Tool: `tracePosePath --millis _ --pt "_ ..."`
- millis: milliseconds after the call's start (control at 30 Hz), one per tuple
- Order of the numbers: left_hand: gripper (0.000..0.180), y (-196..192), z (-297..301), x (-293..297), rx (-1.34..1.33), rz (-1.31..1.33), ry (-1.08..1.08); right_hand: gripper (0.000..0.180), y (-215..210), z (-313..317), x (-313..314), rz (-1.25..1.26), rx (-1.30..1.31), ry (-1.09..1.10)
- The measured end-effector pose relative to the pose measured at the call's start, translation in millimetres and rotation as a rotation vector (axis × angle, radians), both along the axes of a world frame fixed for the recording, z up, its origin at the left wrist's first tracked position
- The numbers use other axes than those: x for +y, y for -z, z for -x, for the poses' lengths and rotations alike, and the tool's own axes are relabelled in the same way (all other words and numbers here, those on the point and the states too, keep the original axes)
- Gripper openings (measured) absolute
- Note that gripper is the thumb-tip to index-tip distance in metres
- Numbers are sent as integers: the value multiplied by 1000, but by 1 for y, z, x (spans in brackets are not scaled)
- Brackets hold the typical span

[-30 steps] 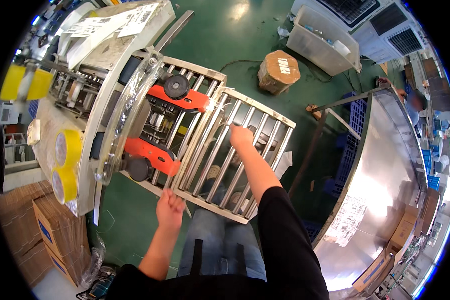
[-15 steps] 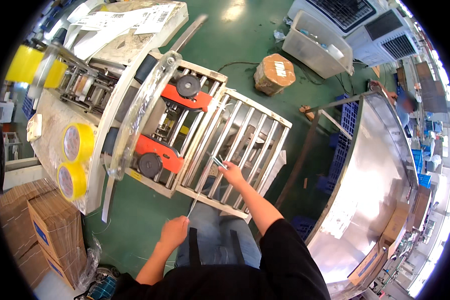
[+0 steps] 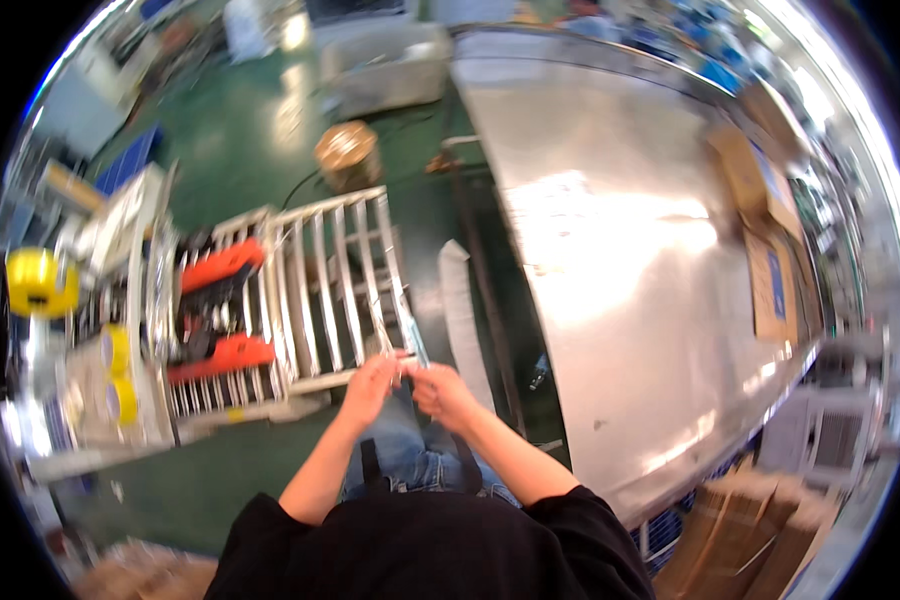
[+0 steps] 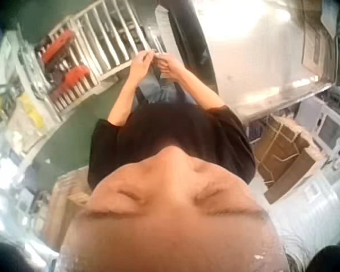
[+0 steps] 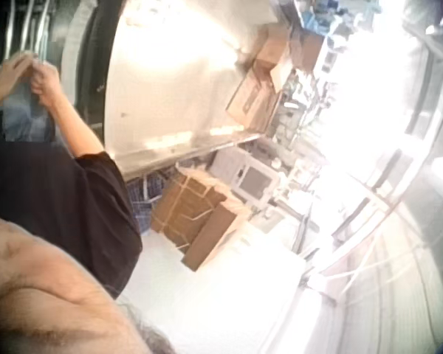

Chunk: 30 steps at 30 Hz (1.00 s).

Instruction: The person sits on the floor and applies yellow tape to the joints of a metal frame structure. They then use a pen to mark specific points on the frame and handle a plastic bag containing small parts.

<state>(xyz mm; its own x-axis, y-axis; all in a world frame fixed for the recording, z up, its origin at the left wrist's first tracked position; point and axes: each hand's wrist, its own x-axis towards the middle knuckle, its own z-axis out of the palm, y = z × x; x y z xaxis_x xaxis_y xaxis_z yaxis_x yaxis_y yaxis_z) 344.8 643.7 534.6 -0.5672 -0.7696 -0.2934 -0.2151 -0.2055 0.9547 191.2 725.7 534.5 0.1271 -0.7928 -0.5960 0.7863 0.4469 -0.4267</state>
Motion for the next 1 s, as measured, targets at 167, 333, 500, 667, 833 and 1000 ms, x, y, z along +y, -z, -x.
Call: tracePosePath --millis 167,333,500,667,833,1000 --pt "21 -41 79 79 -131 246 311 22 -24 39 112 21 -56 270" --pt "25 -28 110 86 -63 715 413 30 -31 47 178 -87 106 561" --pt "27 -1 119 55 -226 397 620 43 -1 55 218 -264 487 790" --pt "27 -14 143 48 -275 431 889 43 -3 83 224 -524 541 787" --pt "27 4 170 26 -293 432 1011 18 27 103 212 -178 186 1121" --pt "31 6 199 2 -336 531 980 11 81 108 230 -352 -140 1225"
